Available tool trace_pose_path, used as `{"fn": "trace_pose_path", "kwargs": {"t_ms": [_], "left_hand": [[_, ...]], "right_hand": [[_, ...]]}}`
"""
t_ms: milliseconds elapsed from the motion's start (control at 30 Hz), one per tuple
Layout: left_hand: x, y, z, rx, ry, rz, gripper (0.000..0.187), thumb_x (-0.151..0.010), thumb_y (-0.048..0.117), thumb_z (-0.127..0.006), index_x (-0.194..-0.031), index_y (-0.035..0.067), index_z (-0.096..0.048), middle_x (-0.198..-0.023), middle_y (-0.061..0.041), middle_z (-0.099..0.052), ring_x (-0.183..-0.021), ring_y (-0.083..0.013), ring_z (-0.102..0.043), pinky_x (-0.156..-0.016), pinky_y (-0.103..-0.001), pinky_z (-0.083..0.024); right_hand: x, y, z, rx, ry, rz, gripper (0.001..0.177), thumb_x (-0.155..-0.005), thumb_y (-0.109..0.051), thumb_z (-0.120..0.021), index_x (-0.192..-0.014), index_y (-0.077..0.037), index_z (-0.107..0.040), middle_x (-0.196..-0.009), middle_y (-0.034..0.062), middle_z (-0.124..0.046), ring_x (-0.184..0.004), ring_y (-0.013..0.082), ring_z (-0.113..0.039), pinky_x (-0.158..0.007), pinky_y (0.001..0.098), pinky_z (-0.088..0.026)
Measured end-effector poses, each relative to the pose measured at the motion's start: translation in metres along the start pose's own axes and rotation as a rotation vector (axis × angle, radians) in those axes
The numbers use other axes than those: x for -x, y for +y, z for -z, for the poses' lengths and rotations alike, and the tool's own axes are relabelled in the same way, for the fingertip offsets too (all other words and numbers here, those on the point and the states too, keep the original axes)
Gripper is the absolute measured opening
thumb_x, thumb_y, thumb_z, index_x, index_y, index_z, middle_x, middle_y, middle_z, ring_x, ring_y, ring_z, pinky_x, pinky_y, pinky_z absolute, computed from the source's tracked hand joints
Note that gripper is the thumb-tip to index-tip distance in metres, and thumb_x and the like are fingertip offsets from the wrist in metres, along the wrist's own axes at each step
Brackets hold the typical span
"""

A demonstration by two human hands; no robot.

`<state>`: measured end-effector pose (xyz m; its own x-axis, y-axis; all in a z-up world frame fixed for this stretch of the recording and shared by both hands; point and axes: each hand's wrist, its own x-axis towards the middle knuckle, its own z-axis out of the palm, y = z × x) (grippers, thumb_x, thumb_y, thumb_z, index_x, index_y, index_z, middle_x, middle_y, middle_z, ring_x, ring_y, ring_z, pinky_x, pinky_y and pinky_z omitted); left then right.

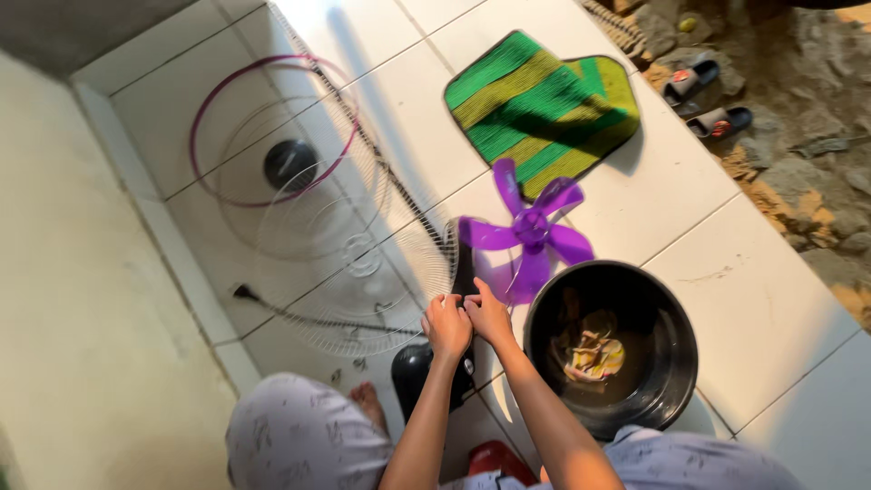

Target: The person sits on a tiled floor and assembles an electric fan. They attach the purple fan blades to the motor shaft, secure them with a nut, and then place the front wire cage over the blades.

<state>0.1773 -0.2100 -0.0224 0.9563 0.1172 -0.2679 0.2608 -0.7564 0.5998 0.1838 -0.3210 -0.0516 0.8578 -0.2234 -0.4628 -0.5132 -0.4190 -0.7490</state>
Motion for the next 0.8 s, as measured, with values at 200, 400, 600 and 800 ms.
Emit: {"fn": "trace_pose_path", "kwargs": {"t_ms": [200, 400, 600, 800], "left_hand": [[-0.052, 0.043, -0.067, 0.195, -0.064, -0.191, 0.029, -0.092, 0.016, -0.063, -0.119, 0.009, -0.067, -0.116, -0.016, -0.066, -0.107, -0.0394, -0.063, -0.092, -0.048, -0.051], [-0.085, 0.06, -0.142, 0.044, -0.255, -0.084, 0.052, -0.087, 0.023, -0.07, -0.132, 0.001, -0.056, -0.121, -0.025, -0.063, -0.108, -0.0455, -0.062, -0.092, -0.052, -0.05], [-0.102, 0.058, -0.173, -0.024, -0.461, 0.207, 0.043, -0.092, 0.028, -0.068, -0.129, 0.007, -0.063, -0.118, -0.018, -0.072, -0.112, -0.0383, -0.066, -0.097, -0.049, -0.051], [-0.118, 0.055, -0.162, 0.22, -0.368, 0.078, 0.027, -0.089, 0.015, -0.067, -0.115, 0.009, -0.073, -0.106, -0.014, -0.077, -0.1, -0.0315, -0.074, -0.089, -0.041, -0.057]], "right_hand": [[-0.041, -0.022, 0.082, 0.357, 0.301, 0.431, 0.038, -0.094, -0.014, -0.061, -0.131, -0.01, -0.068, -0.125, 0.0091, -0.069, -0.116, 0.0339, -0.06, -0.103, 0.0414, -0.047], [-0.065, -0.023, 0.133, 0.559, 0.385, 0.249, 0.031, -0.086, -0.015, -0.068, -0.115, -0.017, -0.074, -0.117, 0.0011, -0.07, -0.118, 0.0262, -0.057, -0.111, 0.0528, -0.03], [-0.071, -0.014, 0.153, 0.504, 0.402, 0.218, 0.019, -0.088, -0.014, -0.068, -0.104, -0.018, -0.076, -0.106, -0.0005, -0.071, -0.112, 0.021, -0.061, -0.116, 0.0468, -0.034], [-0.071, -0.02, 0.152, 0.531, 0.401, 0.239, 0.021, -0.078, -0.002, -0.064, -0.085, -0.019, -0.073, -0.088, -0.0025, -0.069, -0.098, 0.0197, -0.062, -0.11, 0.043, -0.035]]}}
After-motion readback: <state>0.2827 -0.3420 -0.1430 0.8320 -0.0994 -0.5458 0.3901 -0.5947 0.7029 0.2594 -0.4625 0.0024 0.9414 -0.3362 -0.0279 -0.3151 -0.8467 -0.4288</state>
